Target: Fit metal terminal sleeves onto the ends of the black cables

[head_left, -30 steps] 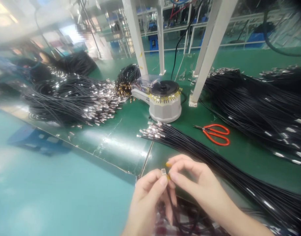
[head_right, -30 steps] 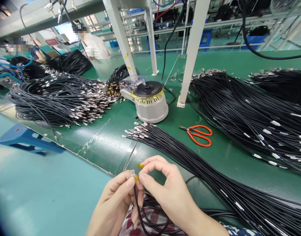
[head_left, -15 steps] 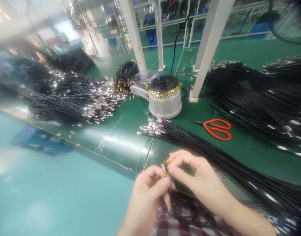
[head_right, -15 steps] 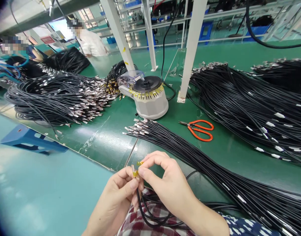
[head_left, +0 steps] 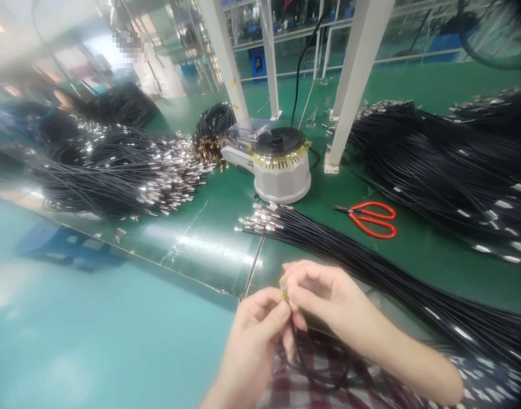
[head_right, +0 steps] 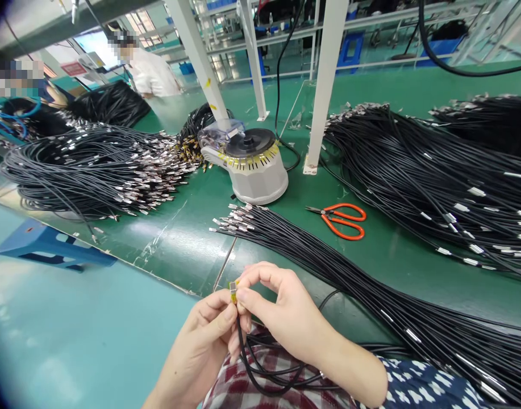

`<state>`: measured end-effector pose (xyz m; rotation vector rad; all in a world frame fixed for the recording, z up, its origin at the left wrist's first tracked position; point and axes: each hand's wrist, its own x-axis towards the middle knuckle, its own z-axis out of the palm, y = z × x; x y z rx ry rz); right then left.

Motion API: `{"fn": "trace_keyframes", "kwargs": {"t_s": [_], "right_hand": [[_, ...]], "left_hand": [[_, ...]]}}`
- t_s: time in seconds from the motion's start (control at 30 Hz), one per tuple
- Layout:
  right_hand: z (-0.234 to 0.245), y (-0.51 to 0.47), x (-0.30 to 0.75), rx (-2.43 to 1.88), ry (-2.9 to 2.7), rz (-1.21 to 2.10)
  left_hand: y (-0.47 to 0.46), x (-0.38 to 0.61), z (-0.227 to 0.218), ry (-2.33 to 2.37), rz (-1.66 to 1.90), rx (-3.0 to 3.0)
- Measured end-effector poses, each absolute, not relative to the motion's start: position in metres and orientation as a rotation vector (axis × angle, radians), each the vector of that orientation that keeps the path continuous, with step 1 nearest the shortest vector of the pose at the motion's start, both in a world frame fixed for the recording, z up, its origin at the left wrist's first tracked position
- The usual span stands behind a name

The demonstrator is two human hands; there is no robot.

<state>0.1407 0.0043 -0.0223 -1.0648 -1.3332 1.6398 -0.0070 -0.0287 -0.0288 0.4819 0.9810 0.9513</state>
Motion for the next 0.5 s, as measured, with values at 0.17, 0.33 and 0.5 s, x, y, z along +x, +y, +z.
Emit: {"fn": "trace_keyframes", "kwargs": {"t_s": [0.17,0.33,0.5], "right_hand": [[-0.0232,0.0029,0.1382,-1.07,-1.326,1.633],[-0.0229,-0.0024,0.1388,-1.102,-1.36,1.546],[-0.0205,-0.0004,0.1423,-1.167,-1.249,1.627]], "left_hand": [[-0.0289,-0.0053,-0.0266,0.996,0.96,0.487],[-0.0297,-0.0077,-0.0262,1.029,0.978,0.461],[-0.0289,-0.0085,-0.0279,1.035,0.988,0.49]]}}
